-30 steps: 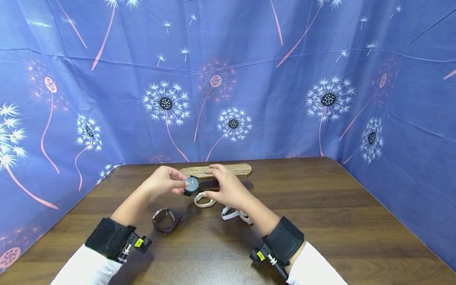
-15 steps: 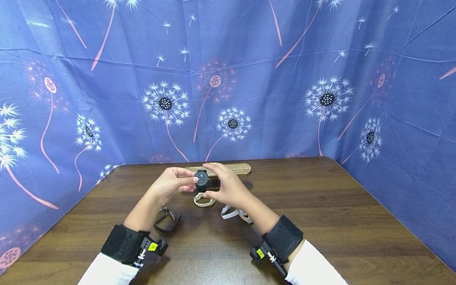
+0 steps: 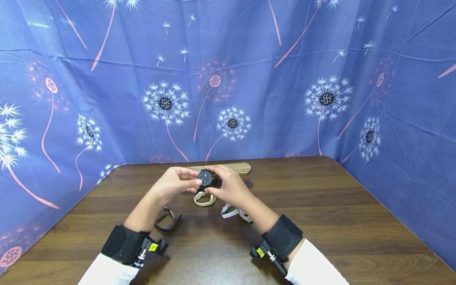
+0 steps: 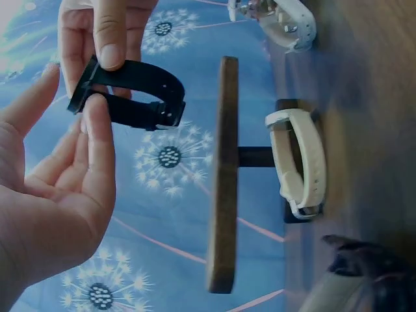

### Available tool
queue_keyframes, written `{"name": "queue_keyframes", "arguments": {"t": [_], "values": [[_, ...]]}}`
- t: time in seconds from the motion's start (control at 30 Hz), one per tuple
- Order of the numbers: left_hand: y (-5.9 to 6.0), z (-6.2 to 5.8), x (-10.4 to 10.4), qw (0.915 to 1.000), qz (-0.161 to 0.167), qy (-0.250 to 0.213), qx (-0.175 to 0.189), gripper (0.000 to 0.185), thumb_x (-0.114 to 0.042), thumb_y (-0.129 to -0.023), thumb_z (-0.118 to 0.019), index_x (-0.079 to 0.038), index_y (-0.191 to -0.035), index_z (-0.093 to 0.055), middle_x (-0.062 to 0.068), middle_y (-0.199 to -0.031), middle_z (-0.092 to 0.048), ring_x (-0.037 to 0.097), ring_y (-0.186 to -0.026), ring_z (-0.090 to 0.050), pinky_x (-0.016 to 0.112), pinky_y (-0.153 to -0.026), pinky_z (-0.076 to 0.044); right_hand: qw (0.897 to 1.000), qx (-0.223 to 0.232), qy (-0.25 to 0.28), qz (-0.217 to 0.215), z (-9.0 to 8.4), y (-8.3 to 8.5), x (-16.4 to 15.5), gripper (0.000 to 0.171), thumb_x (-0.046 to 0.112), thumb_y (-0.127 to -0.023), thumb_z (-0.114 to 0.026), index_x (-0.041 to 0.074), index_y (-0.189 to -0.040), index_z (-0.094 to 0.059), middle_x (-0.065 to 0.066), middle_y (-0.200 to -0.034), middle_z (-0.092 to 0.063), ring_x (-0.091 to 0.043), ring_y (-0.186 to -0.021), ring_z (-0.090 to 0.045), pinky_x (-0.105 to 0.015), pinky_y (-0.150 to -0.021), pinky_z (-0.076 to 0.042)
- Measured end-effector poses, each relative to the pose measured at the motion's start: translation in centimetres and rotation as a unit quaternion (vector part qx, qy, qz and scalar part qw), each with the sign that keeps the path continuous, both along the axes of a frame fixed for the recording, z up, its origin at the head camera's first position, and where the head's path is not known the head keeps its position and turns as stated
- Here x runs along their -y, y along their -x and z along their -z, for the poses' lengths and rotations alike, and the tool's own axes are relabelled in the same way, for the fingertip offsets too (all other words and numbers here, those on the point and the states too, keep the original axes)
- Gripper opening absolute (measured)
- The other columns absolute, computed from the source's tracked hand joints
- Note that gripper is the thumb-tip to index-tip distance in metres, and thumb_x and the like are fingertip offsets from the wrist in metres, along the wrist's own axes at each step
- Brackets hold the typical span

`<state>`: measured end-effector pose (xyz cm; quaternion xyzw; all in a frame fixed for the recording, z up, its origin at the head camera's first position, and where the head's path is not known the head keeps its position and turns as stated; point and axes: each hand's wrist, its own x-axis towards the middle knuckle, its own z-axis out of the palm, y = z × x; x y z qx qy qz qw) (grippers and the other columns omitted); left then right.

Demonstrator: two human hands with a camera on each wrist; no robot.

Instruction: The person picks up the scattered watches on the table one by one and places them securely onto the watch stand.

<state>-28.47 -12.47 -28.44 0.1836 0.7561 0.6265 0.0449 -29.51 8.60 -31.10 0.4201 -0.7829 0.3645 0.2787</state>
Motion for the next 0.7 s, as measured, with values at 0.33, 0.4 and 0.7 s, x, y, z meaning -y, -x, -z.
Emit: {"name": "queue_keyframes", "arguments": {"t": [0.33, 0.4, 0.7], "values": [[-0.5, 0.1, -0.7, 0.8792, -0.052, 0.252, -0.401, 0.079, -0.014, -0.062, -0.094, -0.002, -0.132, -0.059, 0.011, -0.124, -0.061, 0.026, -0.107, -0.062, 0.033, -0.086, -0.055, 1.0, -0.003, 0.019, -0.017, -0.5, 0.3, -0.6, 0.058, 0.003, -0.071, -0.086, -0.002, -0.123, -0.061, -0.012, -0.118, -0.063, -0.024, -0.108, -0.06, -0.032, -0.093, -0.051], [-0.6, 0.3, -0.9, 0.8447, -0.06, 0.274, -0.456, 0.078, -0.014, -0.061, -0.094, -0.001, -0.13, -0.06, 0.011, -0.122, -0.063, 0.026, -0.108, -0.061, 0.034, -0.089, -0.053, 1.0, -0.003, 0.022, -0.022, -0.6, 0.3, -0.6, 0.058, 0.003, -0.07, -0.086, -0.003, -0.122, -0.062, -0.012, -0.117, -0.062, -0.023, -0.107, -0.06, -0.029, -0.093, -0.051], [-0.7, 0.7, -1.4, 0.8463, -0.078, 0.231, -0.474, 0.057, 0.005, -0.065, -0.087, 0.003, -0.118, -0.066, 0.012, -0.109, -0.068, 0.022, -0.093, -0.068, 0.028, -0.077, -0.057, 0.997, 0.024, 0.04, -0.061, -0.6, 0.0, -0.5, 0.061, -0.001, -0.067, -0.087, -0.006, -0.122, -0.062, -0.016, -0.116, -0.062, -0.027, -0.105, -0.062, -0.027, -0.091, -0.052]]}}
